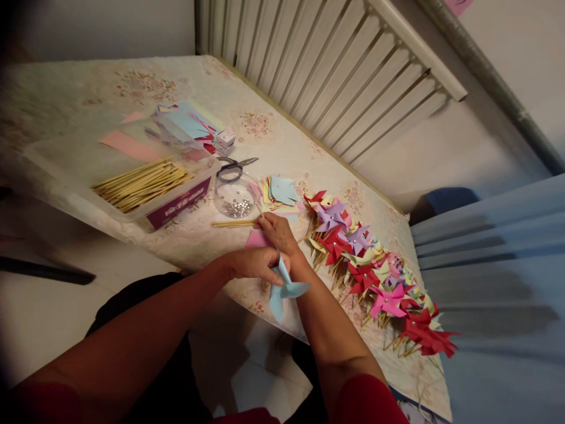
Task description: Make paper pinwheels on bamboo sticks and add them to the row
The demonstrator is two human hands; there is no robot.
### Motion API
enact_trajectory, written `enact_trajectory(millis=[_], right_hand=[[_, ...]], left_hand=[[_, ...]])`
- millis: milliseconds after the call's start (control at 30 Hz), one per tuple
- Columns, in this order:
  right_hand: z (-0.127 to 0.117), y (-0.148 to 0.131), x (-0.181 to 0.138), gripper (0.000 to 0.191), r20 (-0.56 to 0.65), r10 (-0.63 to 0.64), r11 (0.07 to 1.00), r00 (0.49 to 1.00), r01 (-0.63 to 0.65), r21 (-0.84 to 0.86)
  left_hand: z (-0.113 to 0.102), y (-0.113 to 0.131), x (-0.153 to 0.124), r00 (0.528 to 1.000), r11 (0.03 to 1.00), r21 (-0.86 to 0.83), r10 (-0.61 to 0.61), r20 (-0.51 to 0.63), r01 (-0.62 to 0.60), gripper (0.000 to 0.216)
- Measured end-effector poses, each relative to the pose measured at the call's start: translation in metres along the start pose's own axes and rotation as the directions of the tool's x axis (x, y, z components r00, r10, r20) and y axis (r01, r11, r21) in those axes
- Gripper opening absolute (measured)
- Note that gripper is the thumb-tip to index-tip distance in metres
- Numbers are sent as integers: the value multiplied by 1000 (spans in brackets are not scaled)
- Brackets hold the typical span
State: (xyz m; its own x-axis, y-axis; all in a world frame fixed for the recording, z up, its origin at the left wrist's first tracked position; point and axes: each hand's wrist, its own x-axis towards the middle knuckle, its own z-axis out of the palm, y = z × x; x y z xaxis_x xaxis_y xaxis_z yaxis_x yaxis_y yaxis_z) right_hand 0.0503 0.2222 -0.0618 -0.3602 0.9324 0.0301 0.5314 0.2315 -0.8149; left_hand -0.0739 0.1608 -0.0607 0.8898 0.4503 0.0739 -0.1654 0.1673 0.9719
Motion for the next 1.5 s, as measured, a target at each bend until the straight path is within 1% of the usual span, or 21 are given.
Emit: enact_trajectory(millis=[67,133,167,233,300,333,467,633,767,900,1067,1267,1500], right_hand=[[-7,5,-2,30,-141,51,999,989,-50,9],[-13,11,-3,28,-278,126,992,952,-129,10],[-15,14,-4,27,-326,172,984,930,-175,20],[-18,21,-4,25,-369,261,964,892,-260,53],[-17,27,-4,25,-373,314,948,873,-313,66],[-16,29,-4,26,-372,321,945,871,-323,58],[-12,36,-4,26,-378,294,947,878,-321,-9],[-10,36,-2,28,-402,300,936,865,-348,-51],[-7,34,-2,28,-383,285,939,879,-336,-73],[-5,30,-4,30,-374,272,942,887,-325,-87],[-2,26,-6,32,-352,255,954,900,-293,-58],[1,28,-5,33,-334,257,961,907,-277,-13],[2,30,-2,31,-351,284,957,892,-283,54]], left_hand=[[0,1,0,1000,1000,-17,0,15,0,19],[0,2,0,1000,1000,-21,6,26,-6,21],[0,3,0,1000,1000,-22,11,26,-11,22],[0,4,1,1000,1000,-28,12,21,-12,22],[1,5,1,1000,999,-36,-5,10,6,22],[1,6,1,1000,999,-36,-15,3,15,22],[2,8,0,1000,998,-48,-27,-4,27,22],[2,10,0,1000,997,-69,-20,7,20,22],[2,9,1,999,997,-65,-37,-1,36,23],[2,9,0,1000,997,-76,-27,2,27,22],[2,7,0,1000,998,-54,-10,-6,9,18],[0,0,2,999,999,-20,-39,-14,38,24],[1,3,1,999,998,-43,-45,-13,44,20]])
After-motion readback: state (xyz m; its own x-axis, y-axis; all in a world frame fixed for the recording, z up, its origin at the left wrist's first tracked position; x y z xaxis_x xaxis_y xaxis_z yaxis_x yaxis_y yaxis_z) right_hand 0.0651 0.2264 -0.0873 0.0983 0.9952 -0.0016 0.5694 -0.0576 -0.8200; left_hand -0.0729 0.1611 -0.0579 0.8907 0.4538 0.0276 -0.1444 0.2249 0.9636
